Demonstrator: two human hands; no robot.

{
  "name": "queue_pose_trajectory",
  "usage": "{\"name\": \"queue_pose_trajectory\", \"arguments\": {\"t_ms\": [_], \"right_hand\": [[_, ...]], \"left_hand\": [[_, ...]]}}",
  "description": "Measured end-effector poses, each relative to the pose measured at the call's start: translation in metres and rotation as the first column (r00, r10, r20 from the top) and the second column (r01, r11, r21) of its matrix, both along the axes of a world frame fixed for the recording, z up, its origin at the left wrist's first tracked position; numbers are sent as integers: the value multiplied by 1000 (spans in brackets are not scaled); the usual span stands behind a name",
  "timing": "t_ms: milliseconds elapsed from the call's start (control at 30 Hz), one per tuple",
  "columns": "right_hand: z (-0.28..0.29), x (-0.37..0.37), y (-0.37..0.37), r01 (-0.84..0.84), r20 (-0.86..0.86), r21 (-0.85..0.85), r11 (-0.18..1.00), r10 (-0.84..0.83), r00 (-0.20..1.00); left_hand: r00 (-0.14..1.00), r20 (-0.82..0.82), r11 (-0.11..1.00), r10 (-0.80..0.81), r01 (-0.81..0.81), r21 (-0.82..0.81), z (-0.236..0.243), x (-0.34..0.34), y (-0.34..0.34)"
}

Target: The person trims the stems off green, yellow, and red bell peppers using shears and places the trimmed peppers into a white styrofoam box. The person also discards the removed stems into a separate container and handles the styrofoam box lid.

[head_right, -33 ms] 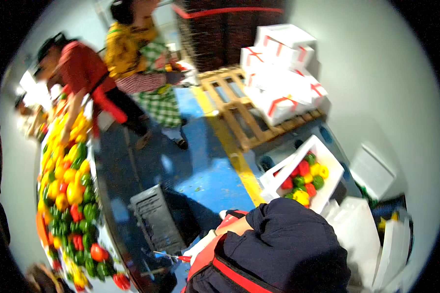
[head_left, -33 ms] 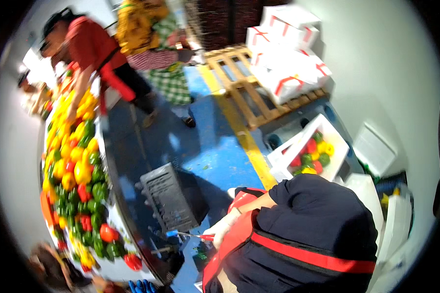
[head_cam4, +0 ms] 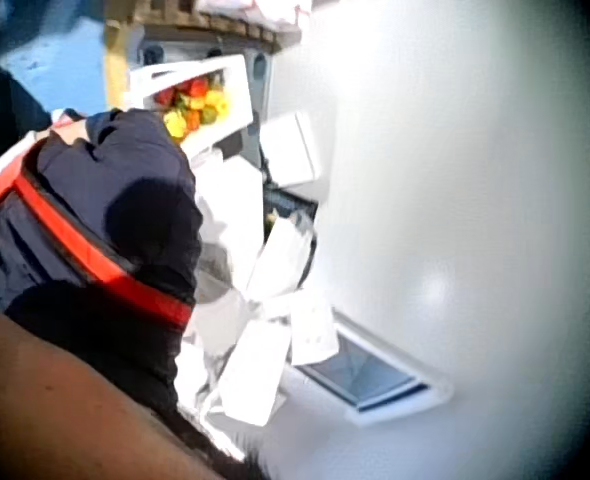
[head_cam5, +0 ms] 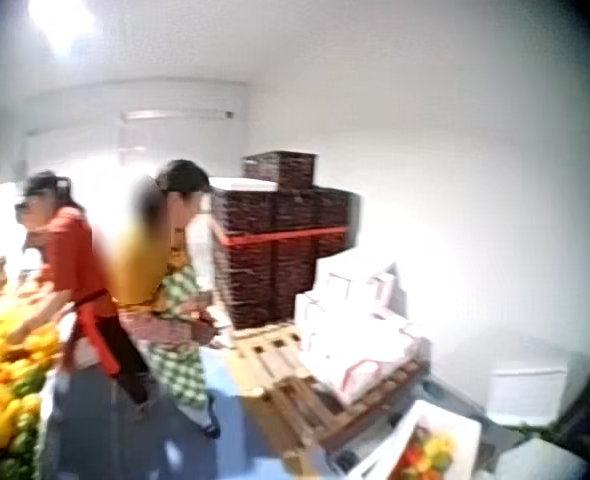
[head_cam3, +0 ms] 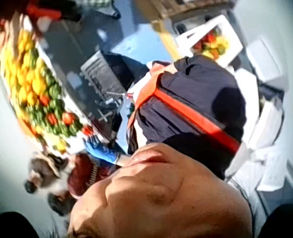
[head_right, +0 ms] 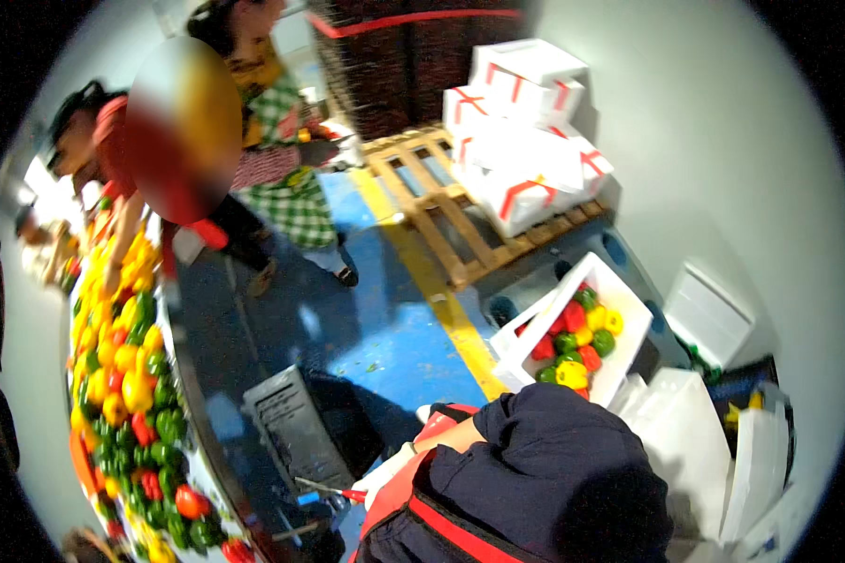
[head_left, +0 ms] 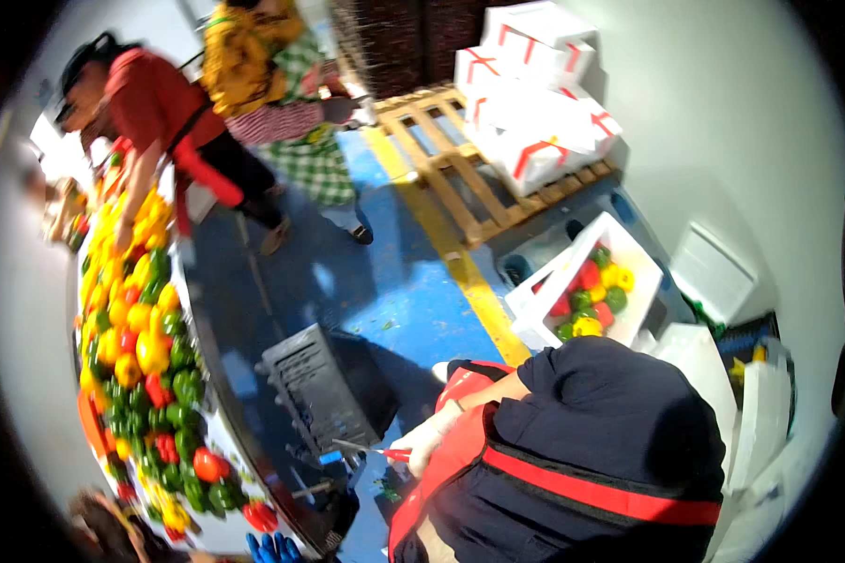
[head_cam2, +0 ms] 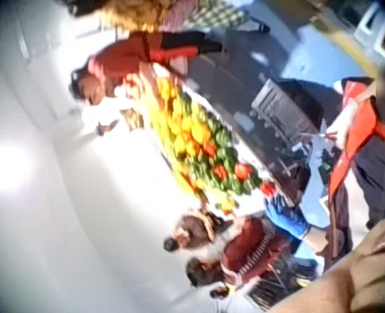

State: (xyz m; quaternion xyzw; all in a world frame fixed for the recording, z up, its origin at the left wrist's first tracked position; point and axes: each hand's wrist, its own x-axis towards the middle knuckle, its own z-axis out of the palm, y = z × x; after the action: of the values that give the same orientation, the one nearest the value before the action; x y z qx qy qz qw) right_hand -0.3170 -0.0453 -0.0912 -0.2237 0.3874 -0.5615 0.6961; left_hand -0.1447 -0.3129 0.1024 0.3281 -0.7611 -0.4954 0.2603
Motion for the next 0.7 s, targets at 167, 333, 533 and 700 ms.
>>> {"name": "queue_pose_trajectory", "arguments": {"t_ms": [167, 333, 533, 700], "right_hand": [[20, -64, 97, 532, 401, 376, 758, -651, 644], [-22, -90, 173, 943, 67, 148, 299, -954, 292], [-15, -97, 233, 985, -89, 144, -90, -993, -78], [-66, -108, 226, 987, -265, 29, -158, -953, -145]], "left_hand": [[915, 121, 922, -385, 376, 89, -31, -189, 86], [631, 354, 687, -690, 725, 47, -71, -265, 141], [339, 445, 406, -829, 912, 63, -154, -317, 146], [133, 536, 191, -834, 980, 53, -121, -404, 212]]}}
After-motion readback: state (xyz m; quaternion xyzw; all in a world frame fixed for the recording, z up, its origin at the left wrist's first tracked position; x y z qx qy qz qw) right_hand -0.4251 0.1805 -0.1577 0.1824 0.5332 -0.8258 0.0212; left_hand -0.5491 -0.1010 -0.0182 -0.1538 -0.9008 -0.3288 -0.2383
